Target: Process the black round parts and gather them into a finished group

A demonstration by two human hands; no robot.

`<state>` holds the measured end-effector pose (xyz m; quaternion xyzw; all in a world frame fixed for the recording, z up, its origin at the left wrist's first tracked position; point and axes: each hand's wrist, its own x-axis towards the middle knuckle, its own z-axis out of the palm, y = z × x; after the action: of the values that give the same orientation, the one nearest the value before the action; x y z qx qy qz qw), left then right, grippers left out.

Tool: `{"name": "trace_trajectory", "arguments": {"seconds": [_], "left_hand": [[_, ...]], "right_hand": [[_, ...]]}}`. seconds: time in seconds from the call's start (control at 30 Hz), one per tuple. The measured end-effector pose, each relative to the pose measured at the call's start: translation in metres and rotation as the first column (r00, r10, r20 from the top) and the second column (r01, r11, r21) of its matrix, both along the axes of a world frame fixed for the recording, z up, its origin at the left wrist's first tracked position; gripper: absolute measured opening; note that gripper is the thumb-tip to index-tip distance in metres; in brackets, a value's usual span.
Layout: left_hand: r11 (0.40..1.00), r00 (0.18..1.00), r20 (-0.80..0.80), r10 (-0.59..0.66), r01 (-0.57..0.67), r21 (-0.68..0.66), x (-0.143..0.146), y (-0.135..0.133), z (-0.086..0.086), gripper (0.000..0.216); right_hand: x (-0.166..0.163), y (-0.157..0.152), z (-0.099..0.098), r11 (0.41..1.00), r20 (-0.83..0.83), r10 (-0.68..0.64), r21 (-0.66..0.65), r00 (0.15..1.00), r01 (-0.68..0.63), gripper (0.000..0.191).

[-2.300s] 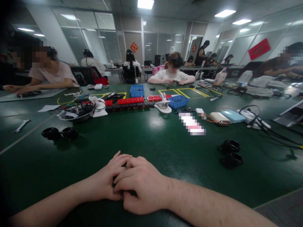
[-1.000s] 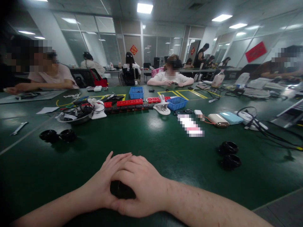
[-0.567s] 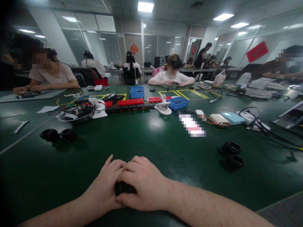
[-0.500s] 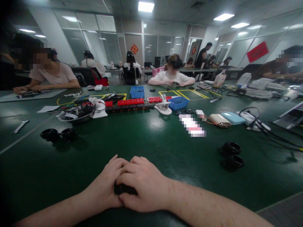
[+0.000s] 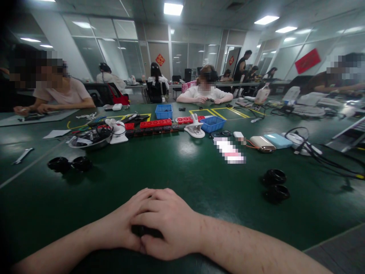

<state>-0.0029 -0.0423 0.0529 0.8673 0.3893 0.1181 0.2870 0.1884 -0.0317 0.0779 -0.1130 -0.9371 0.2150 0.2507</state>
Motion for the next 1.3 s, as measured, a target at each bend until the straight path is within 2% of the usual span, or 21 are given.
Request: {"name": "trace_trajectory", "arguments": {"seconds": [0.2,0.3,0.4,0.53,0.7,0.9,1.0,1.1,1.2,1.23,1.3], "left_hand": [[0.990,0.994,0.001,0.105,-0.105,0.091,0.007,-0.009,-0.011,0.083],[0.979,0.987,0.003,0.158,-0.157,0.132,0.013,-0.012,-0.012,0.065],[0.982,0.988,0.024,0.155,-0.157,0.109,0.015,-0.011,-0.007,0.045],[0.999,0.996,0.070,0.052,-0.053,0.011,0.010,-0.004,-0.001,0.048],[0.996,0.996,-0.018,-0.087,0.087,0.031,0.002,0.001,-0.002,0.043],[0.991,0.988,-0.093,-0.127,0.131,0.031,0.003,0.002,0.004,0.055],[0.993,0.987,-0.112,-0.115,0.117,0.008,0.002,0.001,0.002,0.072],[0.997,0.989,-0.140,-0.048,0.055,0.048,0.001,-0.006,-0.007,0.091],[0.981,0.981,-0.132,0.139,-0.118,0.157,0.004,-0.016,-0.016,0.097],[0.971,0.975,-0.118,0.188,-0.166,0.173,0.006,-0.019,-0.017,0.093],[0.956,0.964,-0.096,0.249,-0.229,0.182,0.010,-0.023,-0.015,0.072]], "right_hand": [[-0.001,0.000,-0.001,0.975,0.126,-0.217,-0.027,0.968,0.222,0.043],[-0.003,0.000,-0.003,0.969,0.173,-0.241,-0.015,0.955,0.247,0.042],[-0.003,0.002,-0.003,0.981,0.182,-0.191,-0.006,0.965,0.195,0.032],[-0.002,0.003,0.001,0.999,0.180,-0.047,-0.005,0.983,0.049,0.024],[-0.003,-0.001,0.004,0.999,0.114,0.047,-0.031,0.992,-0.044,0.026],[-0.003,-0.003,0.000,0.997,0.082,0.070,-0.029,0.994,-0.068,0.027],[-0.002,-0.002,-0.003,0.998,0.046,0.062,-0.016,0.997,-0.062,0.026],[-0.001,-0.002,-0.003,1.000,-0.025,-0.009,0.003,1.000,0.009,0.032],[-0.002,-0.003,-0.002,0.996,-0.048,-0.087,-0.019,0.995,0.086,0.036],[-0.002,-0.003,-0.002,0.993,-0.033,-0.117,-0.028,0.993,0.117,0.038],[-0.003,-0.004,-0.003,0.983,0.012,-0.179,-0.034,0.984,0.180,0.046]]}}
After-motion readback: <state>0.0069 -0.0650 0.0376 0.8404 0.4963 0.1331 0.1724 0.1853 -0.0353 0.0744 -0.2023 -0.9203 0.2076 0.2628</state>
